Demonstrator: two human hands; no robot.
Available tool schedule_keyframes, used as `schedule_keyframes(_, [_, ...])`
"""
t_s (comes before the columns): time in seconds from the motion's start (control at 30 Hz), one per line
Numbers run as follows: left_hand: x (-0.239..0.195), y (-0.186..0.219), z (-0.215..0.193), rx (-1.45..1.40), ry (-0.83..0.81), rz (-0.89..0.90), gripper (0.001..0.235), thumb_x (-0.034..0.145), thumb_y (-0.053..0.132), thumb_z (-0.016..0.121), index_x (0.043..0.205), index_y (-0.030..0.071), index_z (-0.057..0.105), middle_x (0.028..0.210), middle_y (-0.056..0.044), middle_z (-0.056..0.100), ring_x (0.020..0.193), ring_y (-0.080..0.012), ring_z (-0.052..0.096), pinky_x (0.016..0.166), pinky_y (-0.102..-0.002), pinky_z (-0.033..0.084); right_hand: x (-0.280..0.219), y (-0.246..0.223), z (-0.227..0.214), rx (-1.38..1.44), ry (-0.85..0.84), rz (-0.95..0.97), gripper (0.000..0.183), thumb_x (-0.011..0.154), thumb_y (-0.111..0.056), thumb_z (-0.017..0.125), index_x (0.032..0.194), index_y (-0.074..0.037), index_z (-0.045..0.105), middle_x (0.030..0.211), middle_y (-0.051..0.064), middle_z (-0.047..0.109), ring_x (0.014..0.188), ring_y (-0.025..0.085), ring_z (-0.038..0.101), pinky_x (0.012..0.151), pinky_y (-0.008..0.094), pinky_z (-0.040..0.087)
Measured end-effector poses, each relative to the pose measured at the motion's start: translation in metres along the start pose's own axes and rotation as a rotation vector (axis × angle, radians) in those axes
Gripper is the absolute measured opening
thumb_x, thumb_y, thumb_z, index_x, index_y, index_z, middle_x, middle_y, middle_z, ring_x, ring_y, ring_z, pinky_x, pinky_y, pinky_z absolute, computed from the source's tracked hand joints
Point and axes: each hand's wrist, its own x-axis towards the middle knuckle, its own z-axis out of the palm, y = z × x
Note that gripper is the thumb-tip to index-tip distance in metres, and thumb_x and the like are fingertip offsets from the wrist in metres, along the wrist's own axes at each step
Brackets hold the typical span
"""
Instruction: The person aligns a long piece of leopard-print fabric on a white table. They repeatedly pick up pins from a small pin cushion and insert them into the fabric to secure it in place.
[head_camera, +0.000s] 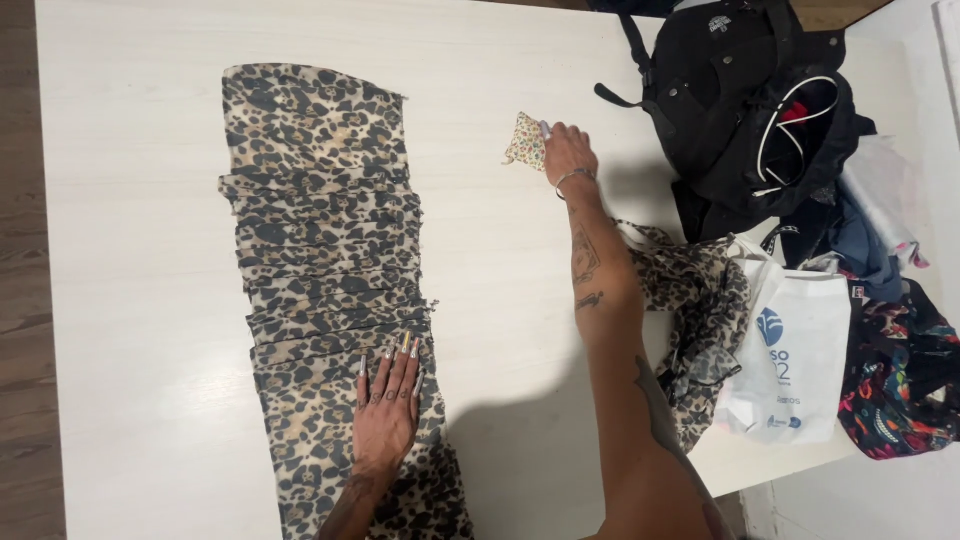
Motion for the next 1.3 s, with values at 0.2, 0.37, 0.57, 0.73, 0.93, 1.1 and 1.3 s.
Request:
schedule_keyframes(0.2, [-0.001, 0.001, -0.003, -0.008, 0.002, -0.004, 0.075, 0.123, 0.04, 0.046, 0.195, 0.023, 0.037, 0.199, 0.001, 0.043, 0.185, -0.0263, 0.035, 0.153, -0.061, 0.019, 0.03, 0.05, 0.071, 0.291, 0.076, 0.006, 0.032, 0.122, -0.03, 0.044, 0.125, -0.007, 0.066, 0.132, 0.032, 0.077, 0.125, 0.059, 0.068, 0.104, 0.07, 0.05])
schedule_keyframes(0.37, [0.001, 0.0, -0.002, 0.009, 0.003, -0.004, 0.074, 0.124, 0.043, 0.042, 0.195, 0.023, 0.036, 0.199, 0.002, 0.041, 0.186, -0.026, 0.033, 0.154, -0.06, 0.018, -0.021, 0.025, 0.041, 0.232, 0.25, -0.107, 0.028, 0.123, -0.023, 0.049, 0.114, -0.007, 0.07, 0.123, 0.025, 0.078, 0.118, 0.053, 0.073, 0.094, 0.072, 0.055])
schedule_keyframes(0.57, [-0.001, 0.001, -0.002, 0.034, -0.051, -0.005, 0.074, 0.126, 0.046, 0.034, 0.197, 0.023, 0.029, 0.201, 0.001, 0.035, 0.187, -0.027, 0.027, 0.154, -0.06, 0.012, -0.054, 0.016, 0.015, 0.138, 0.407, -0.156, 0.017, 0.126, -0.018, 0.06, 0.123, -0.003, 0.068, 0.121, 0.021, 0.076, 0.111, 0.045, 0.073, 0.084, 0.063, 0.062])
schedule_keyframes(0.73, [0.002, 0.003, -0.008, 0.047, -0.014, 0.007, 0.076, 0.125, 0.043, 0.038, 0.198, 0.023, 0.029, 0.201, 0.002, 0.036, 0.187, -0.025, 0.029, 0.154, -0.059, 0.015, -0.068, -0.023, -0.033, -0.291, 0.333, -0.209, 0.037, 0.133, -0.036, 0.055, 0.136, -0.005, 0.074, 0.122, 0.017, 0.078, 0.107, 0.032, 0.075, 0.081, 0.047, 0.069])
schedule_keyframes(0.93, [-0.003, 0.004, -0.013, -0.005, 0.006, 0.009, 0.073, 0.125, 0.041, 0.045, 0.195, 0.022, 0.037, 0.2, -0.001, 0.04, 0.187, -0.028, 0.032, 0.153, -0.062, 0.019, -0.044, -0.012, -0.004, -0.574, 0.364, -0.41, 0.033, 0.115, -0.01, 0.062, 0.141, -0.015, 0.081, 0.124, 0.01, 0.082, 0.112, 0.034, 0.077, 0.083, 0.054, 0.066])
schedule_keyframes(1.1, [0.001, 0.002, -0.009, 0.035, 0.002, 0.007, 0.076, 0.124, 0.044, 0.043, 0.197, 0.024, 0.032, 0.202, 0.002, 0.036, 0.186, -0.0272, 0.031, 0.151, -0.061, 0.02, -0.038, 0.008, -0.017, -0.336, 0.578, -0.307, 0.025, 0.121, -0.035, 0.073, 0.13, -0.011, 0.074, 0.12, 0.011, 0.077, 0.11, 0.036, 0.073, 0.079, 0.054, 0.062])
schedule_keyframes(1.3, [0.001, 0.004, -0.013, 0.001, -0.001, 0.0, 0.073, 0.125, 0.042, 0.042, 0.195, 0.023, 0.037, 0.201, 0.001, 0.04, 0.187, -0.0279, 0.032, 0.151, -0.062, 0.021, -0.064, -0.031, -0.045, -0.505, 0.163, -0.255, 0.045, 0.134, -0.041, 0.047, 0.152, -0.007, 0.07, 0.129, 0.017, 0.078, 0.112, 0.03, 0.077, 0.086, 0.044, 0.072])
